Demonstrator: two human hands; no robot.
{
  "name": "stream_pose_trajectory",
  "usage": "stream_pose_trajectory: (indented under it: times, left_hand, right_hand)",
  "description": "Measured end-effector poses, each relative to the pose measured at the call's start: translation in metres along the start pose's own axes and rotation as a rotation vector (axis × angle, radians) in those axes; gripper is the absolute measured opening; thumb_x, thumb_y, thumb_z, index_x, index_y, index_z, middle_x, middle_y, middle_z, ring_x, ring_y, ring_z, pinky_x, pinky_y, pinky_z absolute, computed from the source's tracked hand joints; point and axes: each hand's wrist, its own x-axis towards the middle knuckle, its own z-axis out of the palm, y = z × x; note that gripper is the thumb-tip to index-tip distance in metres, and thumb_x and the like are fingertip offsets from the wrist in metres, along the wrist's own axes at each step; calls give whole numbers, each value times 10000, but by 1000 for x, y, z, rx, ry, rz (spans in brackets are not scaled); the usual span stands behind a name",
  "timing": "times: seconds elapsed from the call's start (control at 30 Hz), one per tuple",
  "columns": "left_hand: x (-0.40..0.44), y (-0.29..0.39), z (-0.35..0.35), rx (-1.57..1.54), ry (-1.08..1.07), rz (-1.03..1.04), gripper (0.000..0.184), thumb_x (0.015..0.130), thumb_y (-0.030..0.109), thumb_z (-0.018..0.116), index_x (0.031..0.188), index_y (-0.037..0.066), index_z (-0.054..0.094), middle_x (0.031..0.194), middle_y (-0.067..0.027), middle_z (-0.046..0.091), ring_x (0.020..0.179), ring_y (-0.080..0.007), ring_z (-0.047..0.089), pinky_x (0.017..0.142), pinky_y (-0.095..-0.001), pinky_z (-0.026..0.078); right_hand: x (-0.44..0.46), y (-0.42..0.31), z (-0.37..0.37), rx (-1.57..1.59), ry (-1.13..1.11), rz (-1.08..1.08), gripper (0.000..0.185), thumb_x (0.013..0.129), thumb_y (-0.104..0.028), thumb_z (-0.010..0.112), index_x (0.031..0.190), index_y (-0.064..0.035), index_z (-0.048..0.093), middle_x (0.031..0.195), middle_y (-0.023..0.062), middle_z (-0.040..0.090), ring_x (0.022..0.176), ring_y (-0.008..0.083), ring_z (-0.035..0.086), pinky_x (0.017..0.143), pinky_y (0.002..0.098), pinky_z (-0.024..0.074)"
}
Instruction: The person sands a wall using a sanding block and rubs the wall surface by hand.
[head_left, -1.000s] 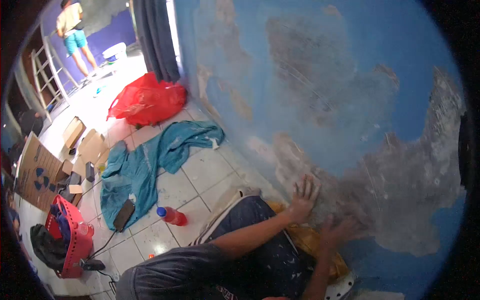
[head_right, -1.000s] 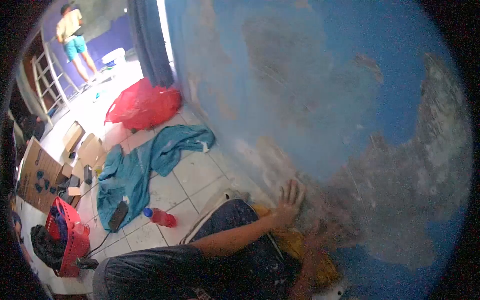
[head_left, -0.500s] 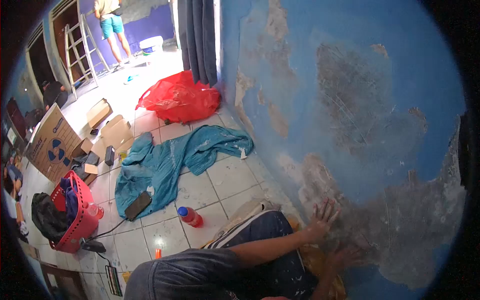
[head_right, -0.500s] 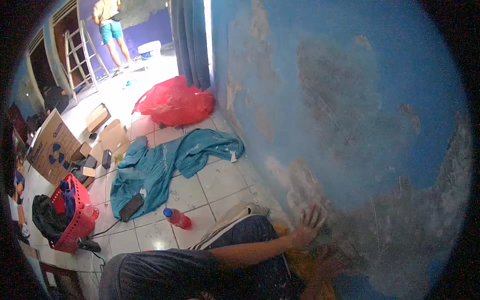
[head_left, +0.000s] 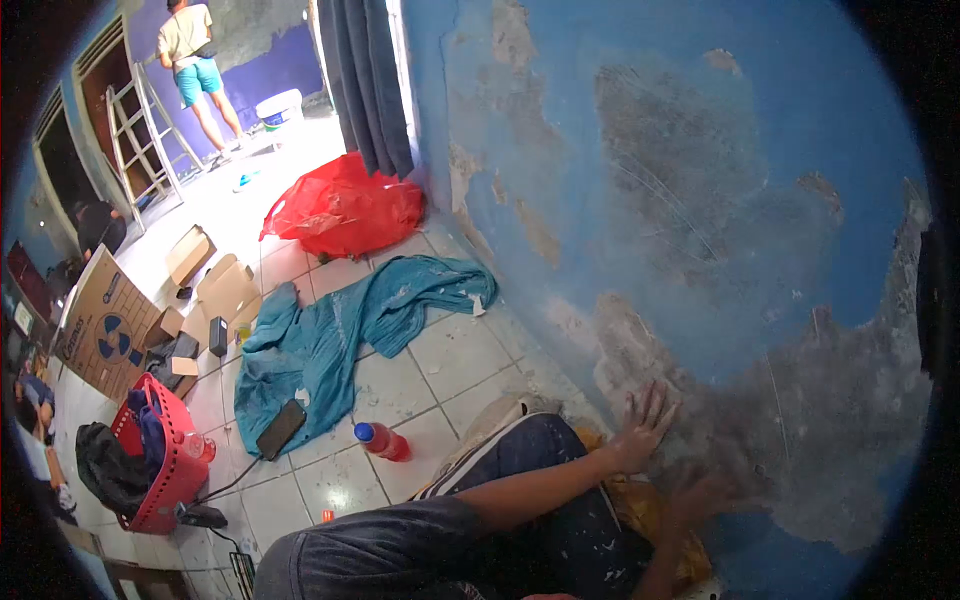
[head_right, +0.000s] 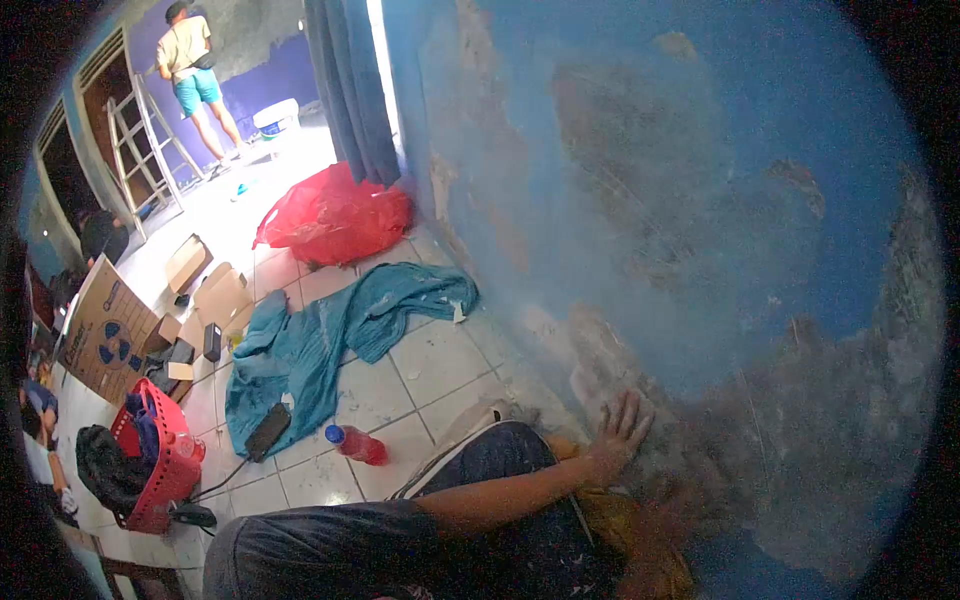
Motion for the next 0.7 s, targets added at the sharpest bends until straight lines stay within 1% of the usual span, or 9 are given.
stream_pose_trajectory:
  times: [0.03,0.07,0.13,0.27,0.33,0.37,0.43,0.63,0.7]
  left_hand:
    - [1,2,3,78,-13,-35,1070,759,259,728,1523,23,17,1535,-313,-137,1408,-508,-151,1057,-713,44]
    - [2,3,7,159,-25,-68,1069,765,285,728,1522,17,22,1533,-317,-139,1404,-515,-150,1059,-710,41]
    - [5,-1,11,83,37,-32,1083,763,306,736,1520,13,19,1529,-324,-137,1401,-521,-148,1058,-711,43]
    - [1,-5,4,4,91,16,1107,767,374,742,1518,7,17,1527,-334,-113,1401,-526,-132,1049,-720,54]
    - [3,-3,17,50,103,-9,1113,763,377,745,1518,7,16,1530,-333,-100,1403,-524,-128,1048,-721,57]
    - [3,-3,18,75,108,-14,1116,760,379,747,1518,8,16,1531,-332,-93,1404,-523,-127,1048,-721,58]
    - [3,-1,8,7,102,-7,1129,748,387,753,1517,2,21,1531,-335,-80,1406,-521,-121,1048,-721,63]
    - [1,0,3,-83,65,-15,1126,733,386,757,1513,-14,49,1530,-342,-65,1407,-525,-104,1049,-719,70]
    - [4,1,0,-124,24,-38,1118,734,384,754,1512,-17,58,1529,-344,-62,1407,-531,-94,1047,-720,73]
  right_hand:
    - [-2,-6,-12,11,-433,-13,827,945,-626,354,1491,-19,217,1529,223,240,1423,443,148,1114,662,31]
    - [-1,0,10,15,-436,1,827,945,-626,354,1491,-19,217,1529,223,240,1423,443,148,1114,662,31]
    - [8,13,71,188,752,-168,838,936,-644,358,1497,-37,216,1541,208,218,1427,447,126,1110,668,47]
    - [13,24,44,42,899,-269,857,930,-652,362,1494,-25,213,1553,213,165,1426,464,93,1108,672,51]
    - [-8,-3,-15,-5,-308,-22,833,941,-638,348,1488,-22,226,1547,223,176,1424,459,115,1119,656,48]
    - [-6,6,6,-4,-313,-12,833,941,-638,348,1488,-22,226,1547,223,176,1424,459,115,1119,656,48]
    - [1,18,43,237,372,2,791,963,-605,323,1475,-7,248,1528,243,212,1420,458,130,1128,642,35]
    - [3,9,4,32,-375,3,751,979,-555,347,1464,12,261,1524,252,219,1426,454,95,1137,620,43]
    - [4,26,49,139,-102,12,742,980,-552,349,1457,13,281,1516,257,235,1424,456,101,1134,625,41]
